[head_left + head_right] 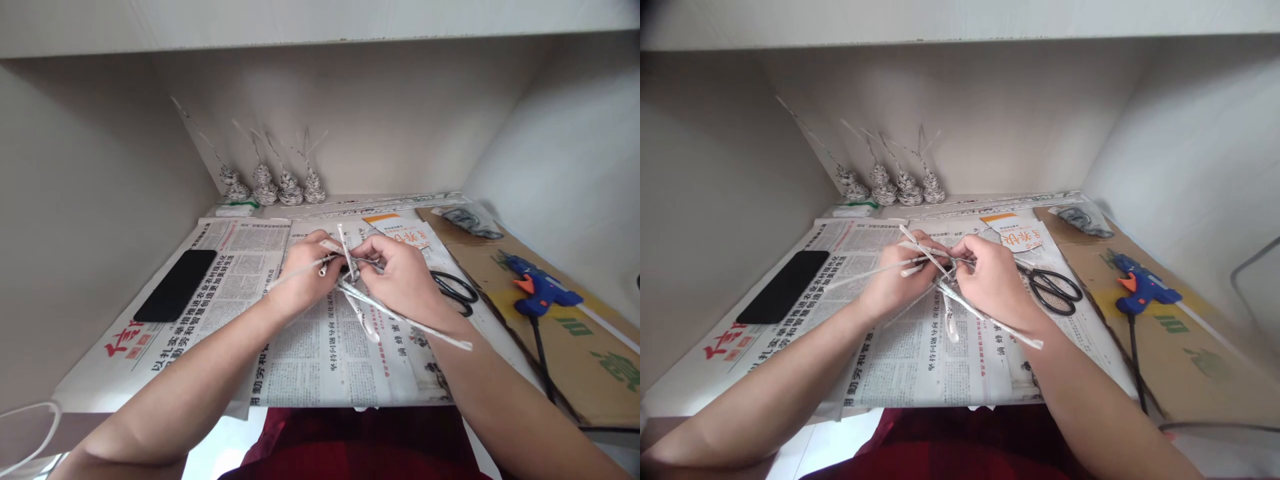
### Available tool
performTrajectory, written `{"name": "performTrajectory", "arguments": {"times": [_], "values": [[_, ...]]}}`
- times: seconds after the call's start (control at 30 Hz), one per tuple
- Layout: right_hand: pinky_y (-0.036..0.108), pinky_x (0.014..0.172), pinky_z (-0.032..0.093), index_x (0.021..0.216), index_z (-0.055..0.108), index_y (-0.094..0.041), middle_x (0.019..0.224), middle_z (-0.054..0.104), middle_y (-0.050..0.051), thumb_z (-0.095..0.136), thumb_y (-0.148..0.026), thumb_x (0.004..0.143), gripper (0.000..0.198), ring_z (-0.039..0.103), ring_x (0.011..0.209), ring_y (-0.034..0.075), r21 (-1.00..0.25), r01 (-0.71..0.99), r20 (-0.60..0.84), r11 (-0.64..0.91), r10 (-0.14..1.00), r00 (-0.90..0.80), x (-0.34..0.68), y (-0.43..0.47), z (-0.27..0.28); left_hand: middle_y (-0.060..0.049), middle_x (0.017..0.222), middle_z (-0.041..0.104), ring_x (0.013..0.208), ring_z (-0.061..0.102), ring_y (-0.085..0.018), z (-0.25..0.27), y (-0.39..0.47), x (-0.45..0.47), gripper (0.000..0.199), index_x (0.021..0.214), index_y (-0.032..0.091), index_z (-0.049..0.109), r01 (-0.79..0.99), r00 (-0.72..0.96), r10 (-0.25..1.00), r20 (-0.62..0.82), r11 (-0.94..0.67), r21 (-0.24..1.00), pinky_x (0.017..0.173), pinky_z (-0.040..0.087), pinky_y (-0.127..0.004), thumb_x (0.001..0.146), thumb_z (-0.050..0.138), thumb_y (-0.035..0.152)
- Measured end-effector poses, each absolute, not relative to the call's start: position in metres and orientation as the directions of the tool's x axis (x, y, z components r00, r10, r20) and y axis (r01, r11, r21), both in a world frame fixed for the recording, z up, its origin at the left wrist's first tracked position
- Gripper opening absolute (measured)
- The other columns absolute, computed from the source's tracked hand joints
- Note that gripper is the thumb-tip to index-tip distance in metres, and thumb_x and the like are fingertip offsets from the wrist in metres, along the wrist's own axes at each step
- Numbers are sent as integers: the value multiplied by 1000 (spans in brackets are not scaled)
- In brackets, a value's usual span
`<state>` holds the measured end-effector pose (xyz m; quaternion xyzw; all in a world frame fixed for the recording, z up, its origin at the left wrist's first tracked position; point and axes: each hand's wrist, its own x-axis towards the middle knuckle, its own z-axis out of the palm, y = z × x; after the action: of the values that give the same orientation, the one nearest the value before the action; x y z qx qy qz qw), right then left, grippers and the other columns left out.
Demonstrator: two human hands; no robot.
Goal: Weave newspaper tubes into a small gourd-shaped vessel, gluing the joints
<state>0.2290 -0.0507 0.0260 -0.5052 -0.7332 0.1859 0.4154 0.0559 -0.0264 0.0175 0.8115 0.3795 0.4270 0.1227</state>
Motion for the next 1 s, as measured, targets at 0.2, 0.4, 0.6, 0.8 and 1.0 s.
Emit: {"name": "performTrajectory", "arguments": {"times": [0.2,0.4,0.6,0.8,1.0], "values": [[29,74,49,93,66,-22,93,73,1,51,-4,76,28,67,84,18,-549,655,484,518,837,-255,227,-52,29,-2,82,67,77,63,-14,14,-21,54,11,85,21,73,489,333,718,611,-686,539,71,51,-27,81,65,15],[28,69,47,105,64,-24,99,72,1,55,-11,76,32,66,84,18,-571,667,445,478,864,-238,230,-52,31,-2,81,65,75,62,-14,13,-17,52,11,79,19,71,534,281,741,610,-649,542,70,49,-26,79,64,10],[27,57,41,78,68,-21,70,69,-1,60,-30,84,13,60,61,15,-582,710,411,396,897,-163,237,-48,32,-1,80,64,73,61,-13,11,-18,52,9,79,20,70,513,289,733,616,-662,547,68,47,-25,78,67,13],[32,75,43,76,67,-21,74,69,0,62,-14,79,9,59,79,19,-348,708,687,615,681,-255,231,-47,30,-1,75,62,70,57,-12,15,-23,53,7,75,19,67,525,323,696,641,-696,490,65,44,-24,78,66,13],[30,71,44,83,66,-22,78,66,0,66,-19,82,4,57,77,17,-319,644,723,695,618,-309,229,-54,32,0,69,58,66,55,-11,16,-16,49,10,72,18,67,508,284,724,628,-669,542,61,42,-23,74,66,8]]}}
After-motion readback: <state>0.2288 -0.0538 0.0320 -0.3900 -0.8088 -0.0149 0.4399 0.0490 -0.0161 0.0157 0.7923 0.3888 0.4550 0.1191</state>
